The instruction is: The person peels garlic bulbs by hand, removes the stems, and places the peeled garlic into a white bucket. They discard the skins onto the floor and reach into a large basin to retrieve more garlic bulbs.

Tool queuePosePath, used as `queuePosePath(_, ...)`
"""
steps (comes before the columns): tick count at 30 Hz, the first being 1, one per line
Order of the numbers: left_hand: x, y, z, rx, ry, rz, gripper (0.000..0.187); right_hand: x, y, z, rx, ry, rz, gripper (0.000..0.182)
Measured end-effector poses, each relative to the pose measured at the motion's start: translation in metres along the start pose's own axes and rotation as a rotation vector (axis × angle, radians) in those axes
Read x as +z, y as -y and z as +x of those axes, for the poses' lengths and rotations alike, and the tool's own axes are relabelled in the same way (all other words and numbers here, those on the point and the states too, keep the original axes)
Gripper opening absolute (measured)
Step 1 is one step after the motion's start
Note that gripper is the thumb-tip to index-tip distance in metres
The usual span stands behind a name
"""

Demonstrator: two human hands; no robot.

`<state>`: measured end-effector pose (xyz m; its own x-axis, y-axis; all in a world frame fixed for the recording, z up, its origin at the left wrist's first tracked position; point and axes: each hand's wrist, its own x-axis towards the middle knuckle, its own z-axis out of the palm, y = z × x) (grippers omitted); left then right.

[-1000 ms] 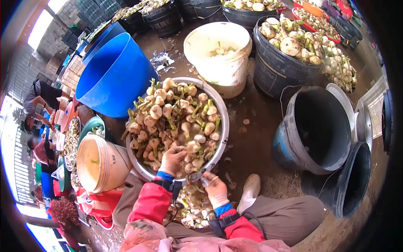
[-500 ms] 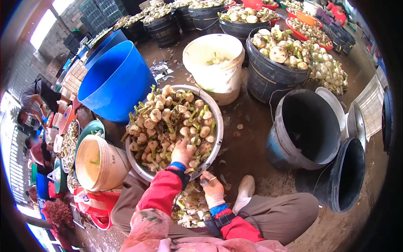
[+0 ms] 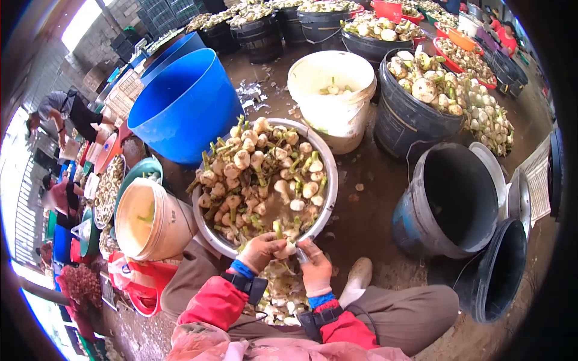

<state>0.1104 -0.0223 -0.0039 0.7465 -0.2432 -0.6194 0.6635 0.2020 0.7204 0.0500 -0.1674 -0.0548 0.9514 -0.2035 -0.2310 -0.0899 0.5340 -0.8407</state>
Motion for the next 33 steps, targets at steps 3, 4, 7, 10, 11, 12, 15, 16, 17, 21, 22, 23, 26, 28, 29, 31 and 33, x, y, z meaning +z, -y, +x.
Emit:
queuePosePath(3, 0.024, -0.006, -0.053, 0.171, 0.041, 0.359, 0.053, 0.003, 0.005, -0.005, 0.167, 0.134, -0.125, 0.033)
queuePosePath(4, 0.014, 0.011, -0.053, 0.139, 0.012, 0.243, 0.056, 0.001, 0.005, -0.007, 0.234, 0.174, -0.143, 0.034)
queuePosePath(7, 0.000, 0.042, -0.058, 0.357, -0.159, 0.696, 0.058, -0.001, -0.005, -0.011, 0.253, 0.256, -0.237, 0.039)
queuePosePath(10, 0.027, 0.042, -0.078, 0.475, -0.417, 1.070, 0.058, 0.000, -0.001, -0.015, 0.180, 0.331, -0.398, 0.045)
queuePosePath(11, 0.031, 0.046, -0.079, 0.479, -0.412, 1.071, 0.058, 0.006, 0.004, -0.018, 0.175, 0.322, -0.435, 0.045)
queuePosePath(12, 0.035, 0.052, -0.078, 0.531, -0.441, 1.114, 0.057, 0.009, 0.010, -0.020, 0.171, 0.312, -0.473, 0.046)
queuePosePath(15, 0.028, 0.061, -0.071, 0.604, -0.411, 1.084, 0.056, 0.002, 0.012, -0.020, 0.218, 0.316, -0.418, 0.046)
queuePosePath(16, 0.023, 0.063, -0.070, 0.623, -0.357, 1.010, 0.055, -0.003, 0.010, -0.019, 0.227, 0.339, -0.335, 0.047)
queuePosePath(17, 0.022, 0.063, -0.073, 0.415, -0.194, 0.250, 0.056, -0.005, 0.015, -0.018, 0.295, 0.389, -0.167, 0.050)
queuePosePath(21, 0.018, 0.039, -0.093, 0.254, -0.019, -0.213, 0.066, 0.000, 0.026, -0.018, 0.257, 0.476, -0.193, 0.052)
queuePosePath(22, 0.015, 0.042, -0.093, 0.255, -0.023, -0.212, 0.066, 0.001, 0.025, -0.018, 0.259, 0.479, -0.190, 0.052)
queuePosePath(23, 0.013, 0.048, -0.091, 0.296, -0.056, -0.106, 0.065, 0.002, 0.025, -0.018, 0.262, 0.475, -0.250, 0.050)
queuePosePath(26, 0.011, 0.062, -0.088, 0.298, -0.158, 0.157, 0.065, 0.002, 0.016, -0.019, 0.263, 0.443, -0.428, 0.046)
queuePosePath(28, 0.013, 0.070, -0.084, 0.683, -0.431, 1.203, 0.065, 0.003, 0.005, -0.019, 0.259, 0.419, -0.548, 0.044)
queuePosePath(29, 0.013, 0.071, -0.084, 0.652, -0.413, 1.204, 0.069, 0.005, 0.005, -0.022, 0.286, 0.376, -0.537, 0.043)
queuePosePath(31, 0.012, 0.070, -0.083, 0.516, -0.356, 0.717, 0.068, 0.004, 0.006, -0.025, 0.310, 0.361, -0.405, 0.043)
queuePosePath(33, 0.021, 0.052, -0.092, 0.224, -0.201, -0.340, 0.061, 0.004, 0.016, -0.027, 0.234, 0.376, -0.289, 0.044)
